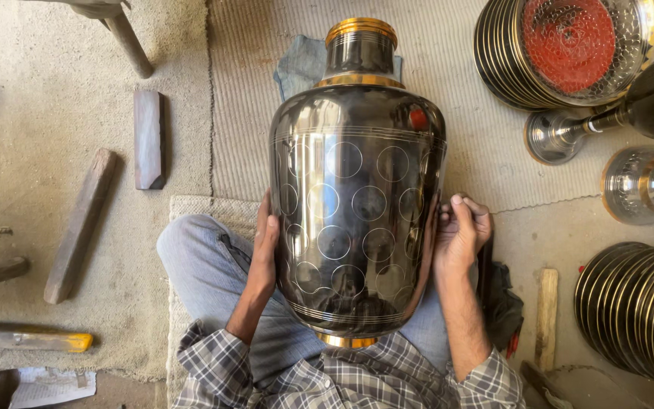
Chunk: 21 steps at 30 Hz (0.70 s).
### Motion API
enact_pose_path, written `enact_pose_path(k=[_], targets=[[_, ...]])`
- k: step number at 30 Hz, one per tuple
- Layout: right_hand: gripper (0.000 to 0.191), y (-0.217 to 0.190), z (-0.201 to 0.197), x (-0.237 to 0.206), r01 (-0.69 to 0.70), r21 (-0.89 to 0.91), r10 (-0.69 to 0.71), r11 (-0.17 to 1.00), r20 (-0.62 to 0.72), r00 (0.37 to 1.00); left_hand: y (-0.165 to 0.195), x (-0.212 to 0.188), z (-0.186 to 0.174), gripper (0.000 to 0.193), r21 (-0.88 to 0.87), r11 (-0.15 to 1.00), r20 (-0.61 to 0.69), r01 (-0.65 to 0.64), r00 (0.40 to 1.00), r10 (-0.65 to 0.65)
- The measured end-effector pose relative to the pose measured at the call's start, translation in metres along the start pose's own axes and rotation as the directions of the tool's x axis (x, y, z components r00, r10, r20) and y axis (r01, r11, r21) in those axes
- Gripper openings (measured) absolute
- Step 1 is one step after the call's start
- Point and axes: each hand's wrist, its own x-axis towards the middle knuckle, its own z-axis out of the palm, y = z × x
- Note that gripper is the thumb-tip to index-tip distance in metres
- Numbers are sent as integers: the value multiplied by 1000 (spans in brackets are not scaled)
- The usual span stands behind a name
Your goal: The person sits on the floor with a large dark metal vase held between their legs and uses a red-handled scribe to engrave circular patterns onto the vase surface, steadying the vase with the other hand and rotating it to reach new areas.
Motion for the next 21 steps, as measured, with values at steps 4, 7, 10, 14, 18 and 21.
enact_pose_path(k=[4, 7, 10, 14, 18, 21], targets=[[14, -39, 58, -30, 216, -140, -181, 966, 227, 957, -21, -1, -4, 89, -156, 988, 55, 15, 998, -6], [12, -56, 105, -42, 462, -292, -321, 837, 422, 848, -40, 0, -5, 79, -372, 923, 130, 93, 990, -47], [14, -61, 140, -43, 657, -392, -409, 644, 550, 728, -55, -1, -7, 72, -351, 932, 110, 85, 993, -49], [13, -60, 159, -42, 665, -413, -425, 622, 536, 730, -65, -2, -11, 70, -351, 927, 101, 136, 989, -107], [12, -59, 158, -41, 671, -427, -420, 606, 544, 726, -66, -2, -11, 70, -364, 923, 110, 125, 990, -91], [13, -59, 156, -40, 721, -443, -433, 533, 589, 682, -65, 0, -10, 72, -341, 930, 108, 133, 989, -102]])
